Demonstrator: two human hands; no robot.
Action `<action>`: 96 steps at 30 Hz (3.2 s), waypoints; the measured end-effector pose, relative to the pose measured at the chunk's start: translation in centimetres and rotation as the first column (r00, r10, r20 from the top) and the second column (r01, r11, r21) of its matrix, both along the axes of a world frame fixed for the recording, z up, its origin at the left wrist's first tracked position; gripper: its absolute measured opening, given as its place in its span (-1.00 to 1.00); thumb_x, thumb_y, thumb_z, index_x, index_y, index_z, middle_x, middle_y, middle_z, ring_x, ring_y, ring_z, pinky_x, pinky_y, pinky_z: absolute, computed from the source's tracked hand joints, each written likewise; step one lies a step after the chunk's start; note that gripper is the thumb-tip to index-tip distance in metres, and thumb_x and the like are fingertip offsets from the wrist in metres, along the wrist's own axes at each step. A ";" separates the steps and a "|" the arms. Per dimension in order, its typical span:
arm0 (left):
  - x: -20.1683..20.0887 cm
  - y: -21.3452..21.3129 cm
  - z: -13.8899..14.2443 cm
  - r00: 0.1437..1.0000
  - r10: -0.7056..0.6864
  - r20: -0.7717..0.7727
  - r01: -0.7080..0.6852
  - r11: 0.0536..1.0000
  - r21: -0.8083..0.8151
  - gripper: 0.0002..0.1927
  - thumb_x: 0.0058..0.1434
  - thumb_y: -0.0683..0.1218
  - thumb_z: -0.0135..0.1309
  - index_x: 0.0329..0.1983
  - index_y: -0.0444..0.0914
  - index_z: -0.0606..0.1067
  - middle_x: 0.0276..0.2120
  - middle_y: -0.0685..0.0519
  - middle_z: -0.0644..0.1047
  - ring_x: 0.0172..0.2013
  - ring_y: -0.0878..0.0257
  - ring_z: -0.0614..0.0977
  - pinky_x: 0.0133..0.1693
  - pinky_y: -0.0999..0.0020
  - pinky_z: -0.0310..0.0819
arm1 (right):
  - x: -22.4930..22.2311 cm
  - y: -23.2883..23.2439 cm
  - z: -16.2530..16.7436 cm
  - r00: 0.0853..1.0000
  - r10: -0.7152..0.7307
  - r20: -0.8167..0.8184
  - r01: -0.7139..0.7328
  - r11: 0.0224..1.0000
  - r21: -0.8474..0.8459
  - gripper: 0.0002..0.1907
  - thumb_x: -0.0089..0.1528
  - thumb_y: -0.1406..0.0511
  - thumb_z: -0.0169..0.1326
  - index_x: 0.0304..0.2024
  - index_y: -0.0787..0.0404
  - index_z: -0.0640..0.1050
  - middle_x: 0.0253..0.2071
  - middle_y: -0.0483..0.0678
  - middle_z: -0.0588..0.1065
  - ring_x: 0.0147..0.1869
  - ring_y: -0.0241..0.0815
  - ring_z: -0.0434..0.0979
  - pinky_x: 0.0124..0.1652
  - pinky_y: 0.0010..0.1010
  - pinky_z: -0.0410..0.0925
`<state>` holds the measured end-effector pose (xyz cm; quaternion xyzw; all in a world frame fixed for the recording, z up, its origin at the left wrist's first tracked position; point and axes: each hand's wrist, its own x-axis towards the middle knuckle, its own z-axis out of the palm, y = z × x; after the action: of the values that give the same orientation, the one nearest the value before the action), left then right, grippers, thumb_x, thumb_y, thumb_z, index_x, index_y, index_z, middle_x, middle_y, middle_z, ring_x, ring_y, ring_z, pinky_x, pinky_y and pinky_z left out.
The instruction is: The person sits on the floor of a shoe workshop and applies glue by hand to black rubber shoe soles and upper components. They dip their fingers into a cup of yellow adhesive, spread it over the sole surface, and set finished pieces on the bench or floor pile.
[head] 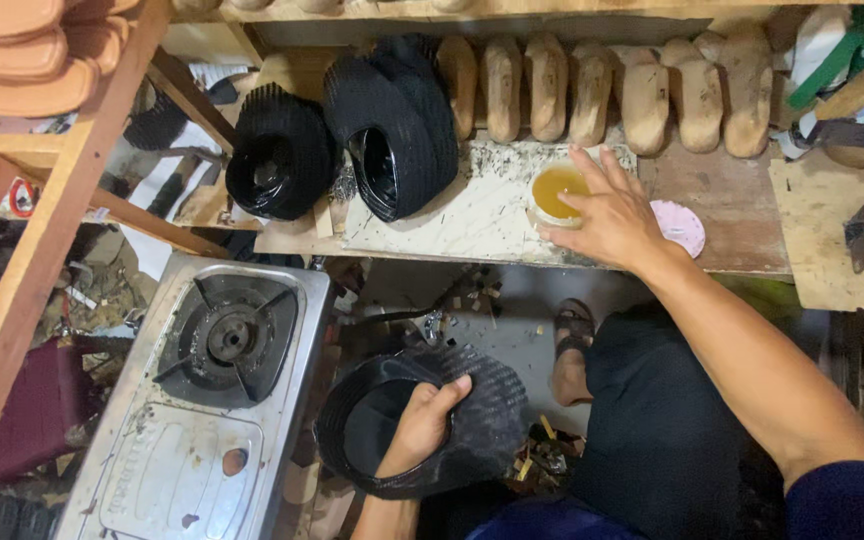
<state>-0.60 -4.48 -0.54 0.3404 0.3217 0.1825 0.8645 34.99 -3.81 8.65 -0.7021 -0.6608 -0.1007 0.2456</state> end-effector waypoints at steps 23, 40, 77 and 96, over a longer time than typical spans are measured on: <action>0.9 -0.3 5.3 0.929 -0.318 0.191 0.306 0.948 0.091 -0.62 0.35 -0.26 0.00 0.24 -0.38 0.44 0.03 0.04 0.58 0.01 0.32 0.59 0.09 0.35 0.45 | -10.9 -9.3 -1.0 0.655 0.593 -0.469 -0.634 0.768 0.086 -0.43 -0.01 0.57 0.14 0.06 0.13 0.63 0.44 0.25 0.19 0.53 0.26 0.21 0.39 -0.06 0.18; 0.7 0.3 5.1 0.968 -0.208 0.143 0.201 0.978 0.063 -0.69 0.36 -0.27 0.00 0.16 -0.42 0.49 -0.06 -0.02 0.61 -0.09 0.25 0.62 0.00 0.31 0.52 | -10.8 -10.5 -0.4 0.799 0.536 -0.274 -0.510 0.844 0.165 -0.55 0.08 0.54 0.19 -0.01 0.07 0.66 0.35 0.15 0.30 0.45 0.18 0.35 0.29 -0.12 0.33; 0.4 -0.6 4.1 0.978 0.206 -0.038 -0.208 0.977 -0.039 -0.75 0.27 -0.20 0.07 -0.07 -0.49 0.55 -0.30 -0.08 0.66 -0.37 0.19 0.69 -0.31 0.29 0.63 | 0.1 -1.3 -1.4 0.989 -0.013 -0.144 0.010 1.000 -0.022 -0.67 0.17 0.12 0.31 -0.19 0.23 0.70 0.45 0.12 0.28 0.53 0.31 0.17 0.39 0.00 0.10; 0.7 -1.2 6.3 0.990 0.021 0.141 -0.006 0.994 -0.107 -0.71 0.29 -0.26 0.03 0.07 -0.41 0.51 -0.17 -0.01 0.64 -0.24 0.24 0.68 -0.17 0.33 0.61 | -12.4 -9.7 -2.5 0.845 0.425 -0.325 -0.407 0.905 0.124 -0.41 0.01 0.58 0.13 0.07 0.07 0.63 0.43 0.24 0.22 0.55 0.26 0.18 0.41 -0.03 0.17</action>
<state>0.06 -5.68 5.71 0.2778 0.2707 0.1948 0.9009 22.55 -13.47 6.15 -0.5422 -0.7410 0.0628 0.3911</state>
